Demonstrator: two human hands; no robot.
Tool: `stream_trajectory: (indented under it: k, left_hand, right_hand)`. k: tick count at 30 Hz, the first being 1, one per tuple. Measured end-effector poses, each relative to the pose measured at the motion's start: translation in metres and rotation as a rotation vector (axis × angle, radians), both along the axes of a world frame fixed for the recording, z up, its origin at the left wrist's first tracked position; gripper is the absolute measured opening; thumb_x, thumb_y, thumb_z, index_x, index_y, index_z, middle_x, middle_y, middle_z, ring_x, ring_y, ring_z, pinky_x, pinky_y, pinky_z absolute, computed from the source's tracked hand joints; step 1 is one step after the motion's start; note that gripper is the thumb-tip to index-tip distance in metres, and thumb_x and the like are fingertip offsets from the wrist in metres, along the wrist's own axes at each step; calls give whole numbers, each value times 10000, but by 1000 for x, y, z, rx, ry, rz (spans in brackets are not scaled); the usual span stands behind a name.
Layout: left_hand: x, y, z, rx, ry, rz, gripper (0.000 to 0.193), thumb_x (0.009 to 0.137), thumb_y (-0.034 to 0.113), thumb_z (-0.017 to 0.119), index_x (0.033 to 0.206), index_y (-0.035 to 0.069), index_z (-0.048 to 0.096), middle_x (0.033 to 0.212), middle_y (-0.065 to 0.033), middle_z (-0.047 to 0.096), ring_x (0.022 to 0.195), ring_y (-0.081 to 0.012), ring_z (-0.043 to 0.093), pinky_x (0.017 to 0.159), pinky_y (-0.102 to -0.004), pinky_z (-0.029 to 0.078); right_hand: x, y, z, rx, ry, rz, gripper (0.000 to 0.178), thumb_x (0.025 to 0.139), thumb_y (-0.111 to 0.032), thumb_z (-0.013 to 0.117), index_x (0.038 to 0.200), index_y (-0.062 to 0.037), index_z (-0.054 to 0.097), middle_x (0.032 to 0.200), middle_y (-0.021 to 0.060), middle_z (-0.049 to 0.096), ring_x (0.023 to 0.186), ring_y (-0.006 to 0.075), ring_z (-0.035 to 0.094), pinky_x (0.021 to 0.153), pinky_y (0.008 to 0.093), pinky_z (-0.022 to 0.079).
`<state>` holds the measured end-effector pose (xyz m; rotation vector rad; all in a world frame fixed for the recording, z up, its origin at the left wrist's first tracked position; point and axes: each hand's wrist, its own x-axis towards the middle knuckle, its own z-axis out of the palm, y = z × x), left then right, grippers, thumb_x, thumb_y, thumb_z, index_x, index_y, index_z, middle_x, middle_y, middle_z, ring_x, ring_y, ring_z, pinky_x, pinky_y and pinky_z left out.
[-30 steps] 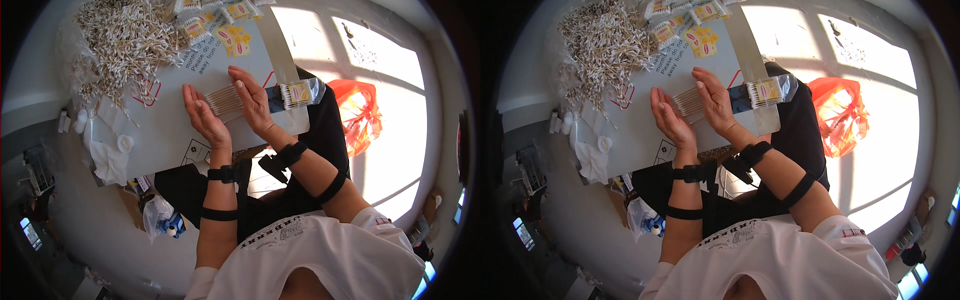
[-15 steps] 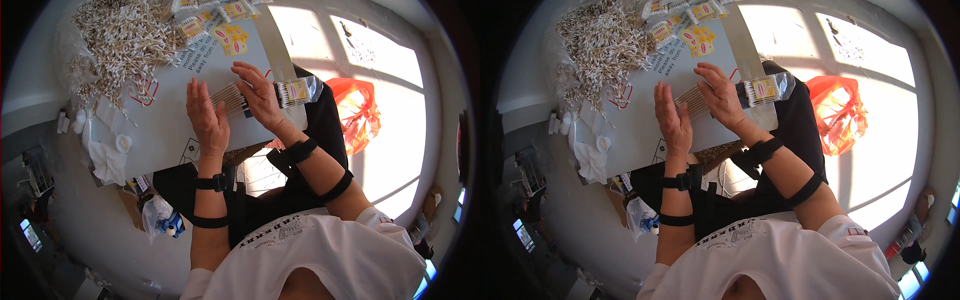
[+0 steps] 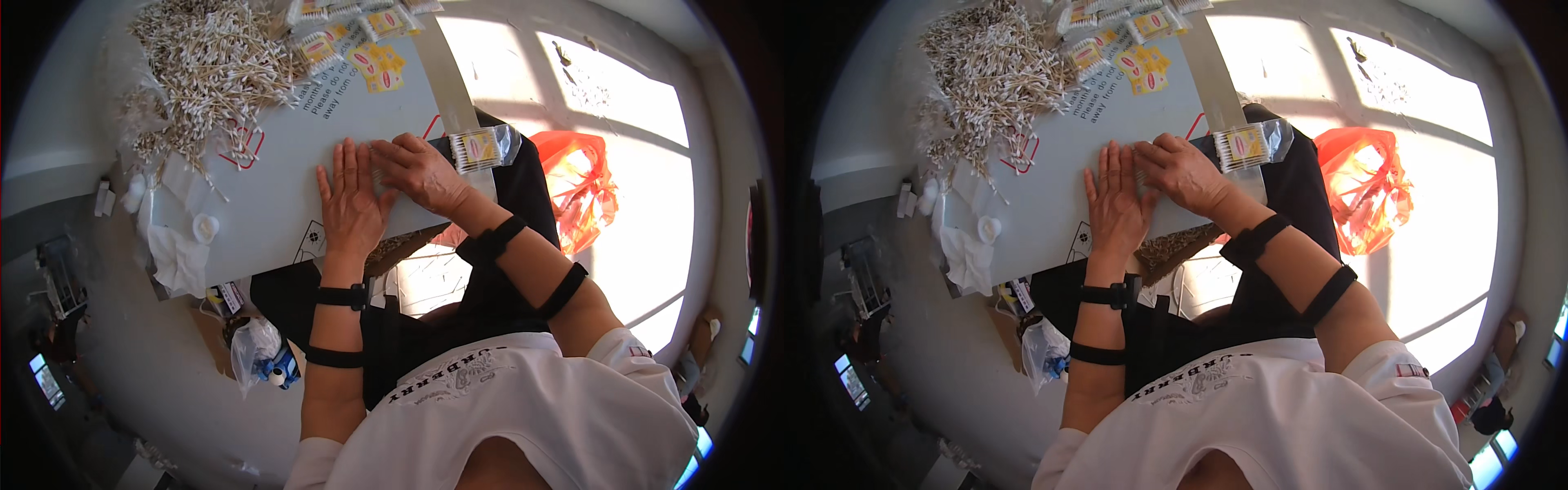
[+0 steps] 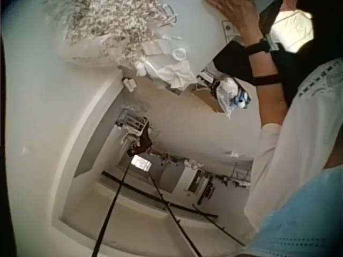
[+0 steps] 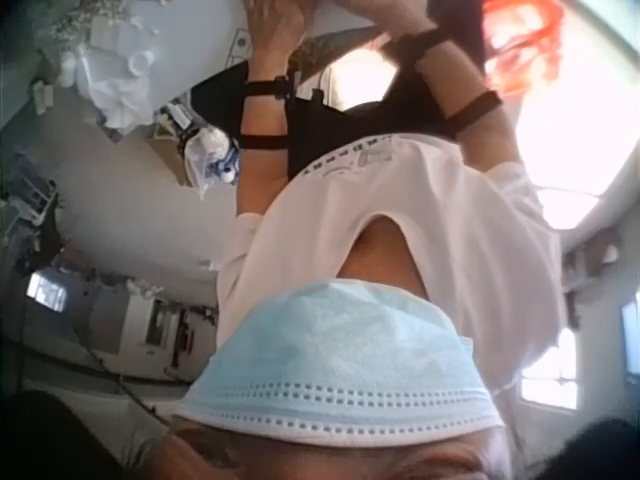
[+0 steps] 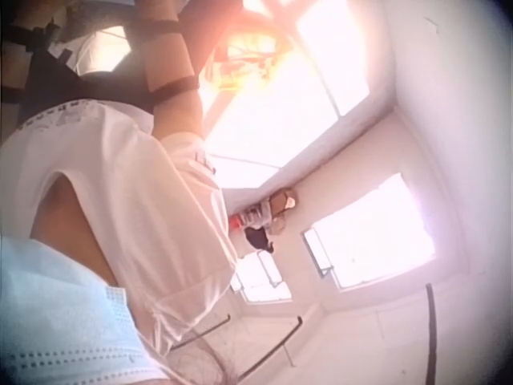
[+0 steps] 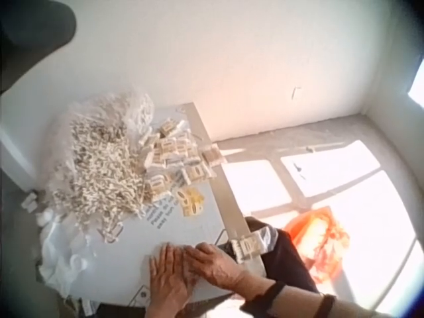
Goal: Manually counting cotton swabs and placing them into small plastic bags for retail packaging.
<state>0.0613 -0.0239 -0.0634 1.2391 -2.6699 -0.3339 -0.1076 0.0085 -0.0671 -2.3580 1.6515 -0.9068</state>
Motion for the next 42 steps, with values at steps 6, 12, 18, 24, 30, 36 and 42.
stream_trajectory:
  k: [6,12,18,24,30,36,42]
  left_hand:
    - [-1,8,0,-23,-34,0,751,900,399,584,1479,16,297,1555,-164,266,1460,-297,209,1173,-539,108]
    - [-5,19,-3,19,9,76,714,916,366,558,1477,7,299,1565,-161,240,1469,-292,179,1176,-534,103]
    - [-2,28,-3,35,14,45,727,910,356,568,1481,5,287,1568,-160,232,1473,-290,164,1179,-524,103]
    - [-2,38,1,68,0,-18,735,921,373,550,1493,13,263,1574,-162,215,1478,-285,148,1186,-516,77]
    - [-9,49,3,95,-7,-69,739,933,397,530,1493,2,254,1582,-164,190,1482,-281,128,1190,-503,64]
    - [-21,50,3,82,2,-98,761,937,438,514,1490,-12,249,1580,-174,187,1483,-285,121,1188,-506,65]
    - [-35,48,0,93,6,-153,776,935,445,519,1493,-16,238,1582,-181,175,1484,-302,107,1187,-506,61]
  right_hand:
    - [-1,1,-7,-68,52,34,376,711,-128,641,1060,11,658,1215,122,593,986,267,536,892,356,487]
    - [2,3,-9,-114,37,-2,381,708,-135,612,1061,-1,666,1208,125,599,981,264,545,898,353,485]
    - [5,14,-11,-124,43,-13,365,707,-137,601,1041,-3,662,1201,121,593,983,264,549,893,363,484]
    - [3,33,-10,-75,69,-76,371,712,-119,610,1058,3,669,1240,129,577,982,280,563,862,367,497]
    - [-2,47,-12,-113,101,-125,372,698,-127,612,1050,-11,646,1224,107,575,973,253,545,841,355,481]
    - [-12,51,-17,-135,123,-165,337,693,-141,615,1002,-23,678,1233,107,578,1004,249,546,849,361,485]
    - [-26,58,-8,-60,132,-196,386,673,-153,640,1045,-58,685,1261,77,587,1031,270,553,909,390,488]
